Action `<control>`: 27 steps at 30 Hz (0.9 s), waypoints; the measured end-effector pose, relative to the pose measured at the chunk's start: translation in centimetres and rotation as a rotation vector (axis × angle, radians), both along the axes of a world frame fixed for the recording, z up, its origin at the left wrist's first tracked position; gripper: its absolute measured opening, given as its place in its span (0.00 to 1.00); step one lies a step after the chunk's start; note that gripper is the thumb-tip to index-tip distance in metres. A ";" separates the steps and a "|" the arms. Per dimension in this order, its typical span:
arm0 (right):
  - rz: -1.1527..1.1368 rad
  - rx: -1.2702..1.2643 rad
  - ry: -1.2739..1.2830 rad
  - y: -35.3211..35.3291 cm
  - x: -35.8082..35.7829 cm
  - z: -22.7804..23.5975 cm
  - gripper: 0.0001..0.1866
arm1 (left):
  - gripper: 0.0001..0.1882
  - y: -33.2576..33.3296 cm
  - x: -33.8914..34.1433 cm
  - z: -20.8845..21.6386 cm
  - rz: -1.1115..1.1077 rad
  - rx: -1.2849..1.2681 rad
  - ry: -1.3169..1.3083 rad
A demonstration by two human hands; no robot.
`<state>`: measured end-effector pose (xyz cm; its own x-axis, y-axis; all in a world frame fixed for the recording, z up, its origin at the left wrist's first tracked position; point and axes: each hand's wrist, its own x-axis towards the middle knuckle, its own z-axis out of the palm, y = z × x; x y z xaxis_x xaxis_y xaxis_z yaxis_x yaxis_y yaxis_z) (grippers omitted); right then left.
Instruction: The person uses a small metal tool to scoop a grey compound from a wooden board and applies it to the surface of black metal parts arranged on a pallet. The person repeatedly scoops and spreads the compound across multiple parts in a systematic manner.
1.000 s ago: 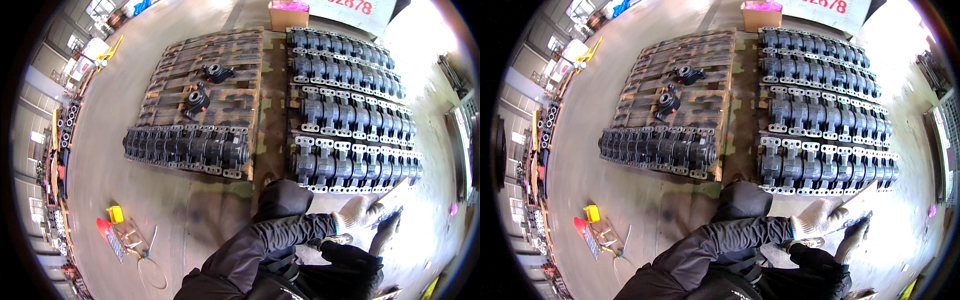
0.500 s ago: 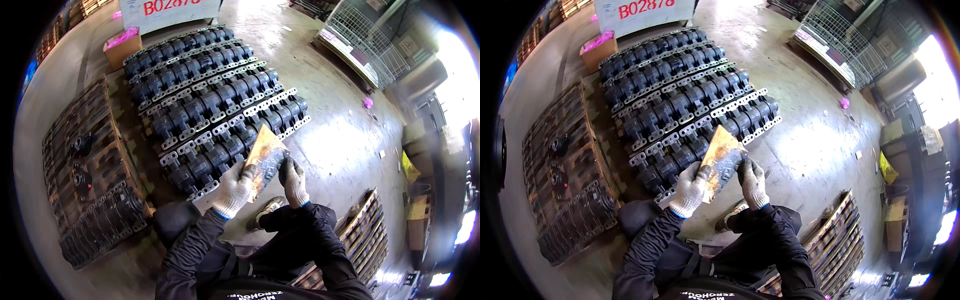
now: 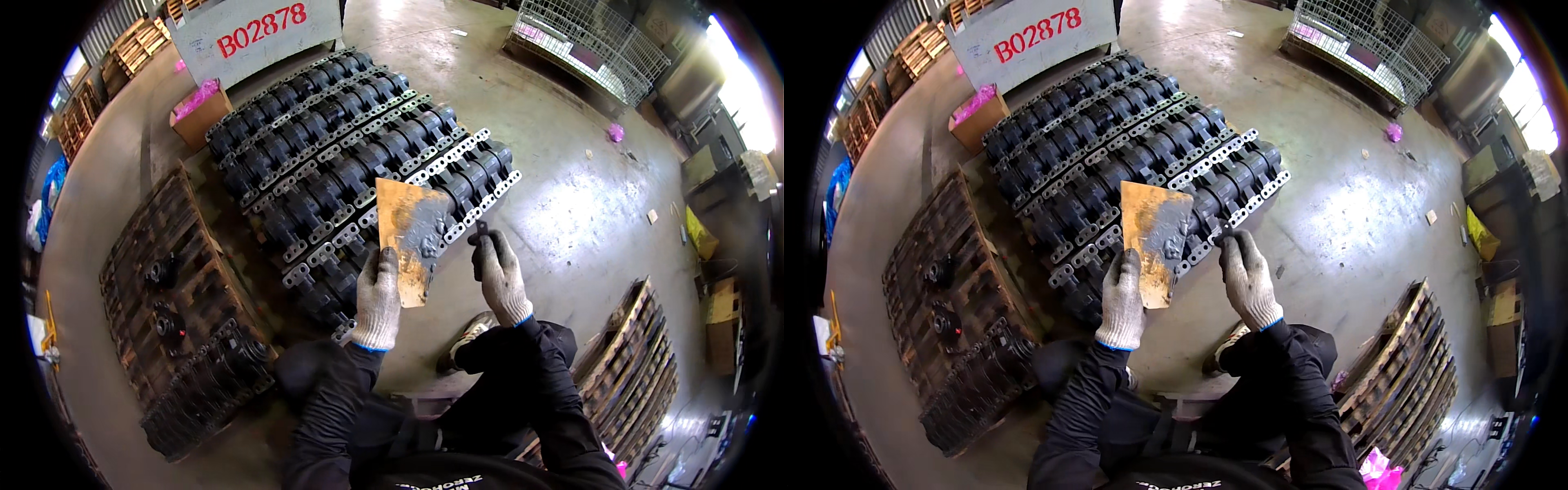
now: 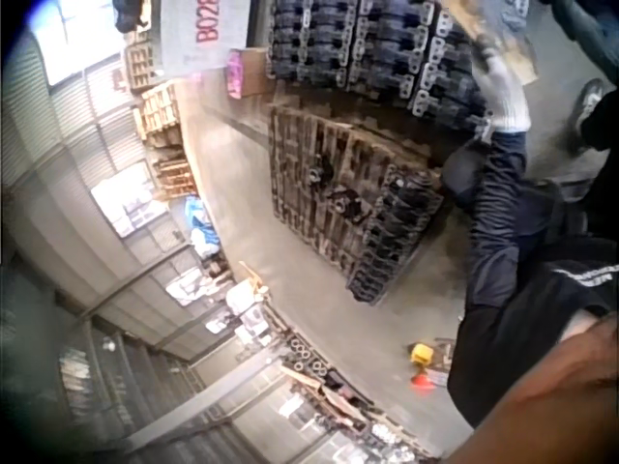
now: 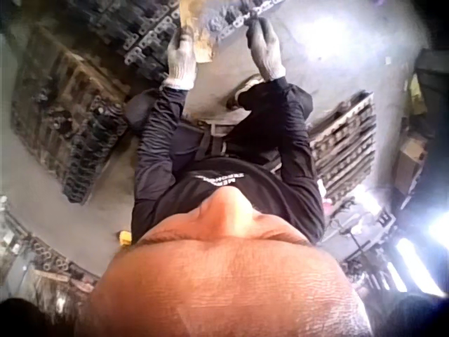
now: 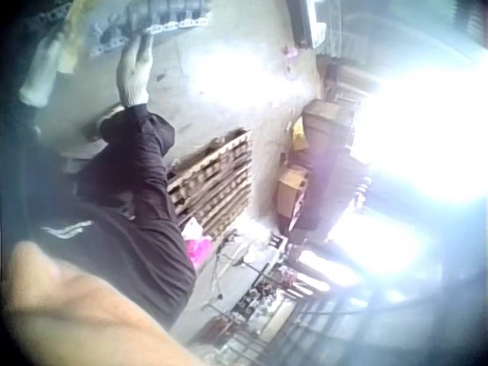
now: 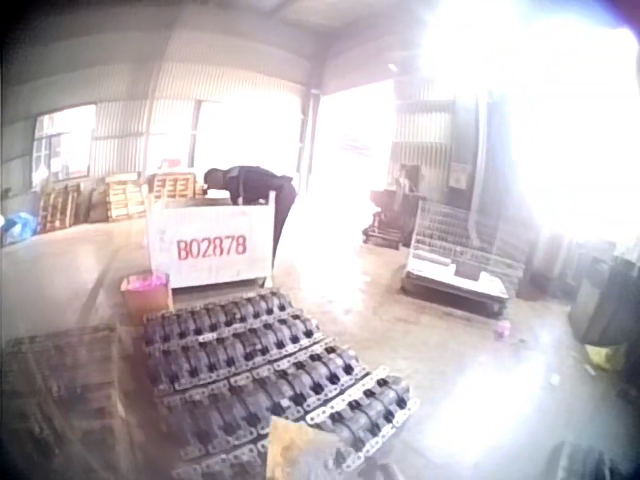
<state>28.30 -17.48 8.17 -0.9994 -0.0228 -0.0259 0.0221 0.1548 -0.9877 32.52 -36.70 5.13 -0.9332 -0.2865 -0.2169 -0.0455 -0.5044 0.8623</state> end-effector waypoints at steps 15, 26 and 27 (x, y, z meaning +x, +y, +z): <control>0.278 0.412 0.348 -0.5 2.1 0.0 0.09 | 0.26 0.3 -0.4 -0.2 -0.349 -0.195 0.241; 0.509 -0.051 -0.435 -0.1 1.8 0.8 0.15 | 0.33 -0.2 0.1 1.4 -0.306 -0.258 0.161; 0.524 -0.095 -0.496 0.1 1.5 0.4 0.14 | 0.34 -0.1 0.1 1.3 -0.300 -0.287 0.189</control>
<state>29.76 -17.38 8.61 -0.7279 -0.5197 -0.4472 0.4171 0.1820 -0.8905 32.59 -36.82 6.45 -0.9997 -0.0209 0.0140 0.0185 -0.2319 0.9726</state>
